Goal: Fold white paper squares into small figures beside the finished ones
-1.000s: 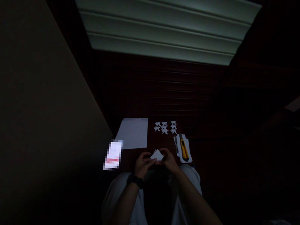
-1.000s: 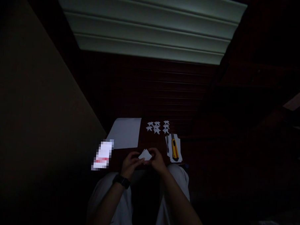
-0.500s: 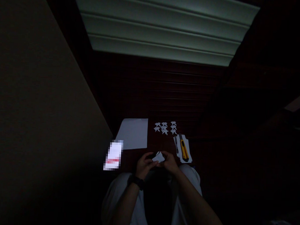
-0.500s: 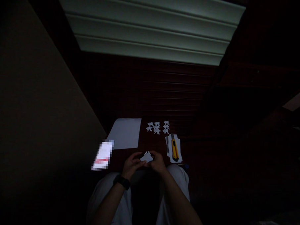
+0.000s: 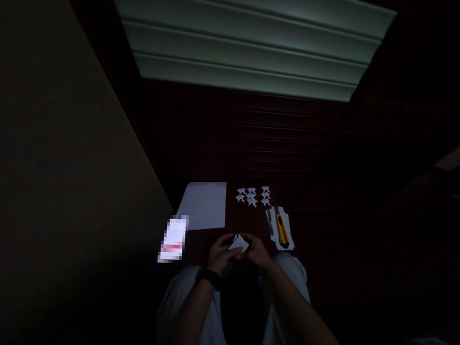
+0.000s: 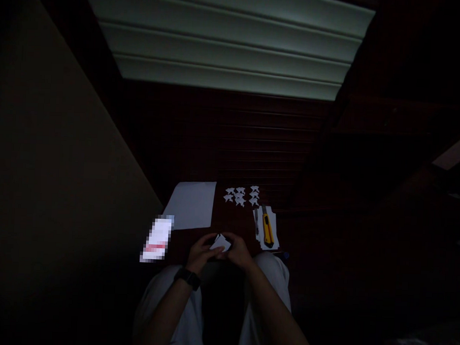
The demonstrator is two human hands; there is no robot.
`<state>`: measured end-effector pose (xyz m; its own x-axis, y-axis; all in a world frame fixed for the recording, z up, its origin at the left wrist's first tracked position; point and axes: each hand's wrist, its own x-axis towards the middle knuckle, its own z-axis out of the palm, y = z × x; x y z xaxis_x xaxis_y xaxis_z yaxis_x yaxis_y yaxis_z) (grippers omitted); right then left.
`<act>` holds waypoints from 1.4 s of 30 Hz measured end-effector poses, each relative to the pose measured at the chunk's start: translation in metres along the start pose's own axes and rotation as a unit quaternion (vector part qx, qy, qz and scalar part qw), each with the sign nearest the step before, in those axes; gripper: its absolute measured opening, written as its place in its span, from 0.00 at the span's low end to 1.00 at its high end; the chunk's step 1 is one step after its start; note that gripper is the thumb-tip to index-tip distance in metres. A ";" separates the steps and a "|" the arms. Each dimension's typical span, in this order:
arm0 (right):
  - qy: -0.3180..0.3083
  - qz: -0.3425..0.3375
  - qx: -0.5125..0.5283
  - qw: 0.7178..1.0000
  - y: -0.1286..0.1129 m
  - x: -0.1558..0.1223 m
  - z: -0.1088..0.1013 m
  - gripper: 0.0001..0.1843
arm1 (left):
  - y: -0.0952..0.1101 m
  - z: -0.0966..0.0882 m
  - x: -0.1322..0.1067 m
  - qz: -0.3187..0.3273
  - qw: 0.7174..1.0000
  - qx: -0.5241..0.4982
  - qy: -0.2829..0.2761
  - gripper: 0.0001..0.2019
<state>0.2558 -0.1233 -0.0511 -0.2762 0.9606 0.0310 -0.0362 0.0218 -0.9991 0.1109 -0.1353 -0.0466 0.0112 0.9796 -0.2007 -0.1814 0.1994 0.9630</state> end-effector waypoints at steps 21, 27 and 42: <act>0.049 0.026 -0.014 0.998 0.008 0.001 -0.003 0.30 | -0.018 -0.006 0.011 0.002 1.000 -0.007 0.021 0.26; 0.080 0.028 -0.016 0.996 0.015 0.004 -0.005 0.29 | -0.018 -0.004 0.010 0.012 1.000 0.006 0.004 0.20; 0.106 0.016 0.039 0.993 0.016 0.006 -0.006 0.25 | -0.013 -0.003 0.005 0.022 0.997 0.062 -0.032 0.19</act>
<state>0.2591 -0.1153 -0.0666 -0.0700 0.9974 -0.0160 -0.1077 -0.0235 -0.9939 0.1103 -0.1326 -0.0607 0.0689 0.9863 -0.1501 -0.0601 0.1543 0.9862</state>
